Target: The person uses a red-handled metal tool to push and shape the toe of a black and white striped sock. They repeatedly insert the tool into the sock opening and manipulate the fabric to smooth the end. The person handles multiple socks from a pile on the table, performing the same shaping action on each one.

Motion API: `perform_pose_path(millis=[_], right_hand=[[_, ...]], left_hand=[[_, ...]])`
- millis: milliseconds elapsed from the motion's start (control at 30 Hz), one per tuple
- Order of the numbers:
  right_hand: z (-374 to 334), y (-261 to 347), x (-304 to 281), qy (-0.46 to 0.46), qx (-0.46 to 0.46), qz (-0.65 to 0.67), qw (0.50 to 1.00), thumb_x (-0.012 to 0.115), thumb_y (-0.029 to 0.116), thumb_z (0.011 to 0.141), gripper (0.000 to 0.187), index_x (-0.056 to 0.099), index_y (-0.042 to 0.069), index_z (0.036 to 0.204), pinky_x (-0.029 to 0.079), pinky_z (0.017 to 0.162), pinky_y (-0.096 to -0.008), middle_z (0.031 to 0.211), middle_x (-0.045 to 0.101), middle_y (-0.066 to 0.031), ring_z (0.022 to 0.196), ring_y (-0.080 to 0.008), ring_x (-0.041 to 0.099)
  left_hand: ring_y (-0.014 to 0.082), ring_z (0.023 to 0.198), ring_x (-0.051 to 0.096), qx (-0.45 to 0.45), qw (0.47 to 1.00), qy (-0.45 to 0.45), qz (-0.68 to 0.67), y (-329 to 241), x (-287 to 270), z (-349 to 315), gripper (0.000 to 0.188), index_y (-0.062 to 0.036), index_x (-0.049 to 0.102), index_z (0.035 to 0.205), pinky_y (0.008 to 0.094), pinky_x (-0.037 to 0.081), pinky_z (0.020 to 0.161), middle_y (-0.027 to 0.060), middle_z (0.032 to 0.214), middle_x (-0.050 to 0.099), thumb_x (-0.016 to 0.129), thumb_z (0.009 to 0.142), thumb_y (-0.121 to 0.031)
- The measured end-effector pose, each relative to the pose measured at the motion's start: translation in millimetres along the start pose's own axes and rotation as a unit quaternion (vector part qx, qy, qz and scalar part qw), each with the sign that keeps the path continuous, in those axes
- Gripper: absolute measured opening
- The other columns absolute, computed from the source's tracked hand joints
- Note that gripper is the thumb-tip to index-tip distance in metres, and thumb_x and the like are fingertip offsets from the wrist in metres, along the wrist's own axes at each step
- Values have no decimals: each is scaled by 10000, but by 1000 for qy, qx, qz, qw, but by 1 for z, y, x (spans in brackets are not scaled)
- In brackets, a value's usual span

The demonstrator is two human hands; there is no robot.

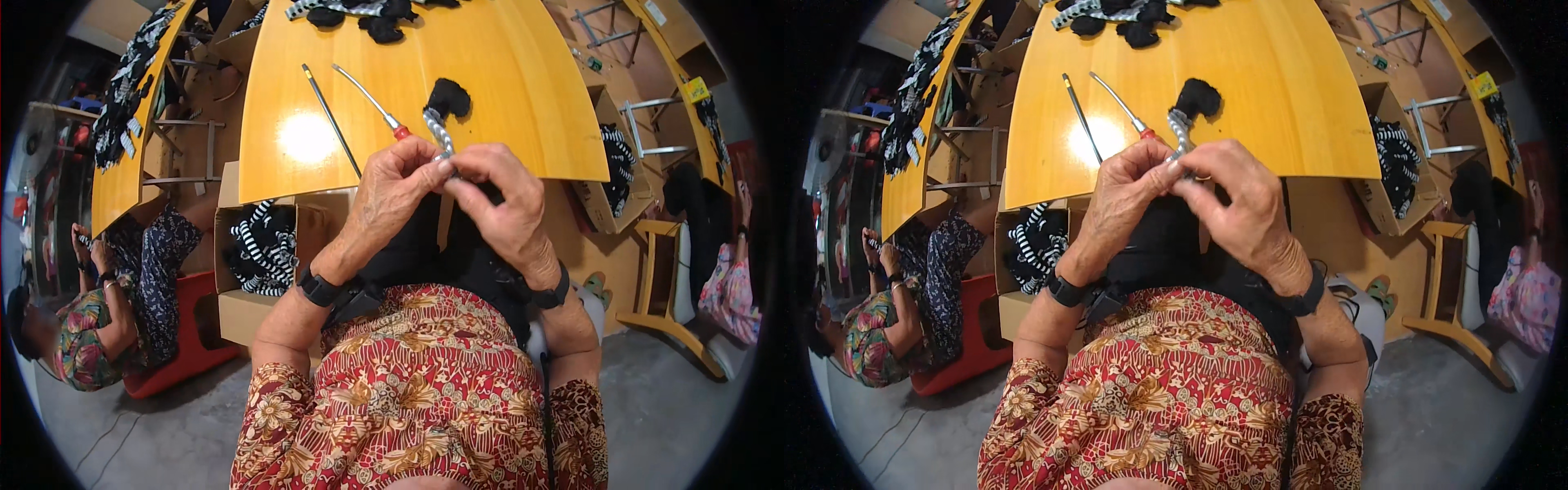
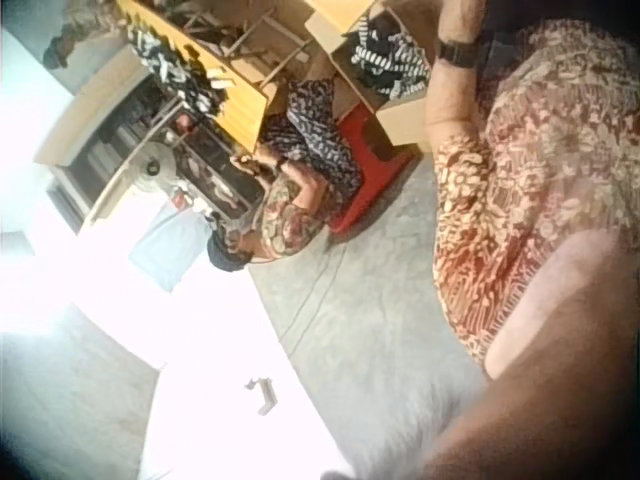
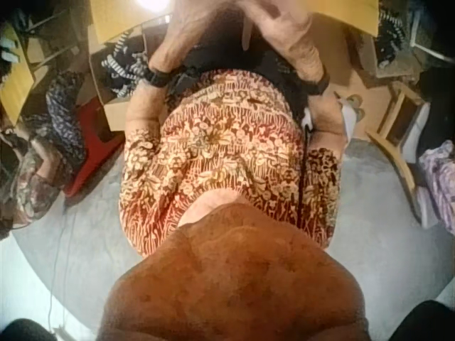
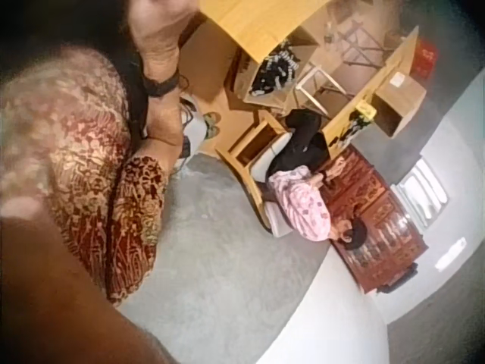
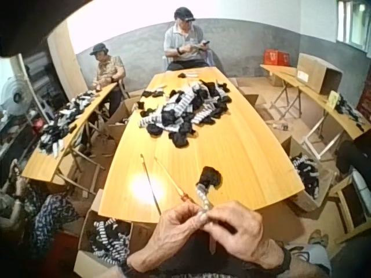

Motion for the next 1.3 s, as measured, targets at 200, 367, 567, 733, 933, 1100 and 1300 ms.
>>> perform_pose_path(millis=[200, 367, 567, 733, 933, 1100, 1300], right_hand=[[-14, -26, 1, -22, 109, 75, 991, 710, 8, 764, 209, 637, 13, 960, 512, 652, -250, 829, 633, -65, 718, -133, 636], [-28, -53, 7, -31, 225, 170, 959, 661, 38, 839, 119, 642, -6, 948, 509, 650, -229, 784, 657, -26, 705, -88, 621], [-31, -66, 20, -9, 300, 279, 912, 616, 51, 879, 69, 630, -15, 891, 521, 646, -212, 778, 662, -35, 706, -76, 629], [-32, -71, 29, 20, 312, 302, 900, 621, 68, 878, 79, 628, -7, 901, 520, 642, -212, 787, 664, -30, 710, -71, 628], [-23, -48, 25, 37, 265, 231, 936, 640, 65, 858, 88, 624, -11, 900, 493, 646, -217, 791, 643, -13, 722, -59, 594], [-24, -51, 23, 47, 267, 166, 948, 628, 41, 838, 61, 617, -12, 865, 478, 627, -218, 766, 621, 3, 693, -50, 565], [-25, -64, 13, 16, 301, 228, 926, 624, 31, 820, 39, 613, -5, 832, 454, 576, -198, 706, 604, 14, 628, -37, 547]], left_hand=[[78, 757, 581, -13, 999, 16, -25, -2, 5, 0, 228, 11, 635, 969, 224, 477, 717, 26, 848, 641, 578, 950, -209], [87, 781, 604, -18, 999, 18, -31, 1, 8, -5, 192, 8, 635, 989, 226, 485, 739, 38, 868, 659, 599, 933, -172], [85, 783, 611, 16, 999, -5, 39, -1, 6, -8, 172, 3, 630, 1001, 213, 496, 721, 35, 856, 662, 646, 897, -133], [71, 728, 569, 31, 996, -16, 87, -4, 1, -10, 174, 5, 619, 964, 205, 469, 681, 13, 806, 631, 617, 923, -164], [59, 699, 511, 44, 995, -29, 83, -9, -2, -9, 209, -10, 601, 905, 204, 425, 651, -17, 757, 567, 575, 954, -212], [64, 682, 477, 52, 992, -23, 110, -12, 1, -8, 229, -21, 569, 866, 208, 404, 633, -24, 719, 516, 562, 962, -229], [69, 669, 457, 63, 990, -22, 124, -10, -2, -6, 249, -28, 543, 841, 211, 389, 624, -22, 712, 495, 548, 968, -241]])
Point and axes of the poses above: each hand's wrist, its own z-axis towards the middle knuckle, its own x-axis out of the palm, y = z × x, the point moved 10 cm from there along z, towards the middle knuckle
